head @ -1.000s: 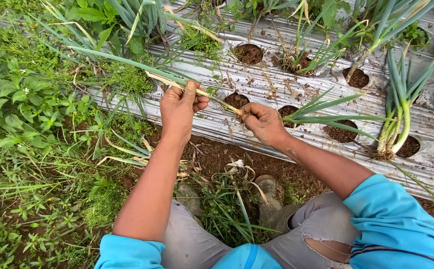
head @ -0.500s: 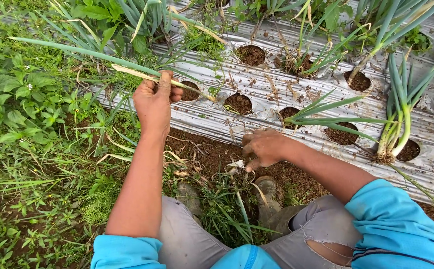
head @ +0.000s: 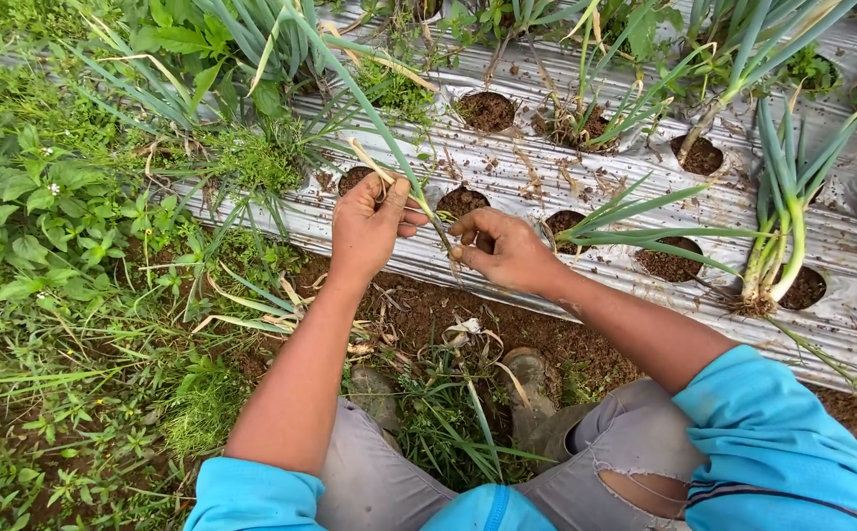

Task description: The person pulls onions from holes in a plastic-covered raised bed, cleans the roots by hand, and removes weeds from the bed. The harvested onions are held in the left hand while the right hand continues to pull and clean more onions.

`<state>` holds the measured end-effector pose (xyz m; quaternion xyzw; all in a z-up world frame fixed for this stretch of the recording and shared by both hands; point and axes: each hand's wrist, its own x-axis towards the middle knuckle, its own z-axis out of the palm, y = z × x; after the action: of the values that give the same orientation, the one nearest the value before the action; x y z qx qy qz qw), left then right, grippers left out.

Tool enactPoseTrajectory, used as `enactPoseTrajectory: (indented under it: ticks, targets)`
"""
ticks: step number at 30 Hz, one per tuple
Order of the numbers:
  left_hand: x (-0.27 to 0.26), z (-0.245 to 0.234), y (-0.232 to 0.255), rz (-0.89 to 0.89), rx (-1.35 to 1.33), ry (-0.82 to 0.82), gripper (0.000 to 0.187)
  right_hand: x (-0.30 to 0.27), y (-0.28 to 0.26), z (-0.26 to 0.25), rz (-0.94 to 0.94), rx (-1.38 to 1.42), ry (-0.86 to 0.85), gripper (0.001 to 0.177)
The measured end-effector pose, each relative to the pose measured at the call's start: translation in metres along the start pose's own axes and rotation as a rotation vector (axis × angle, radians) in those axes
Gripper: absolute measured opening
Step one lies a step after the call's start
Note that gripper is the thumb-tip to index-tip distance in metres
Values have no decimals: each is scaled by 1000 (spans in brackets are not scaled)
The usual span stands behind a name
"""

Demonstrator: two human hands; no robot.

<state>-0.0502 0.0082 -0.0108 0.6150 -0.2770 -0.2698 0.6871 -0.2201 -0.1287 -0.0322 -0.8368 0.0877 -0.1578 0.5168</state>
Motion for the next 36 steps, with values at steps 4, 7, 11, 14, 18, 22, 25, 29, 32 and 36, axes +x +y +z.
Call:
enactPoseTrajectory:
  ticks: [4,7,11,14,18,22,25,29,32,36]
  targets:
    - [-4,11,-5,-60,8,-73,17,2,4,0,-30,0,92,34]
    - [-9,17,1,-134,-4,-142,21,4,16,0,-119,-77,76,13]
    - [-12,13,14,-73,257,-166,17,1,17,-4,-99,-91,78,10]
    - [2,1,0,192,709,-231,15,-1,20,-3,-93,-99,52,9]
    - [11,6,-26,670,1237,-245,18,1,19,-1,-97,-15,64,6]
    - [20,9,-36,986,1348,-51,14,4,-4,-12,-115,19,100,6]
    - [24,15,-28,1136,1359,80,19,8,-11,-19,-157,13,128,5]
    - [17,24,0,1014,1344,127,13,5,-30,-26,-190,10,143,6]
    - [18,21,11,1021,1306,154,9,-1,-30,-24,-179,41,131,7]
    - [22,23,5,974,951,57,4,-3,-21,-24,-167,68,72,8]
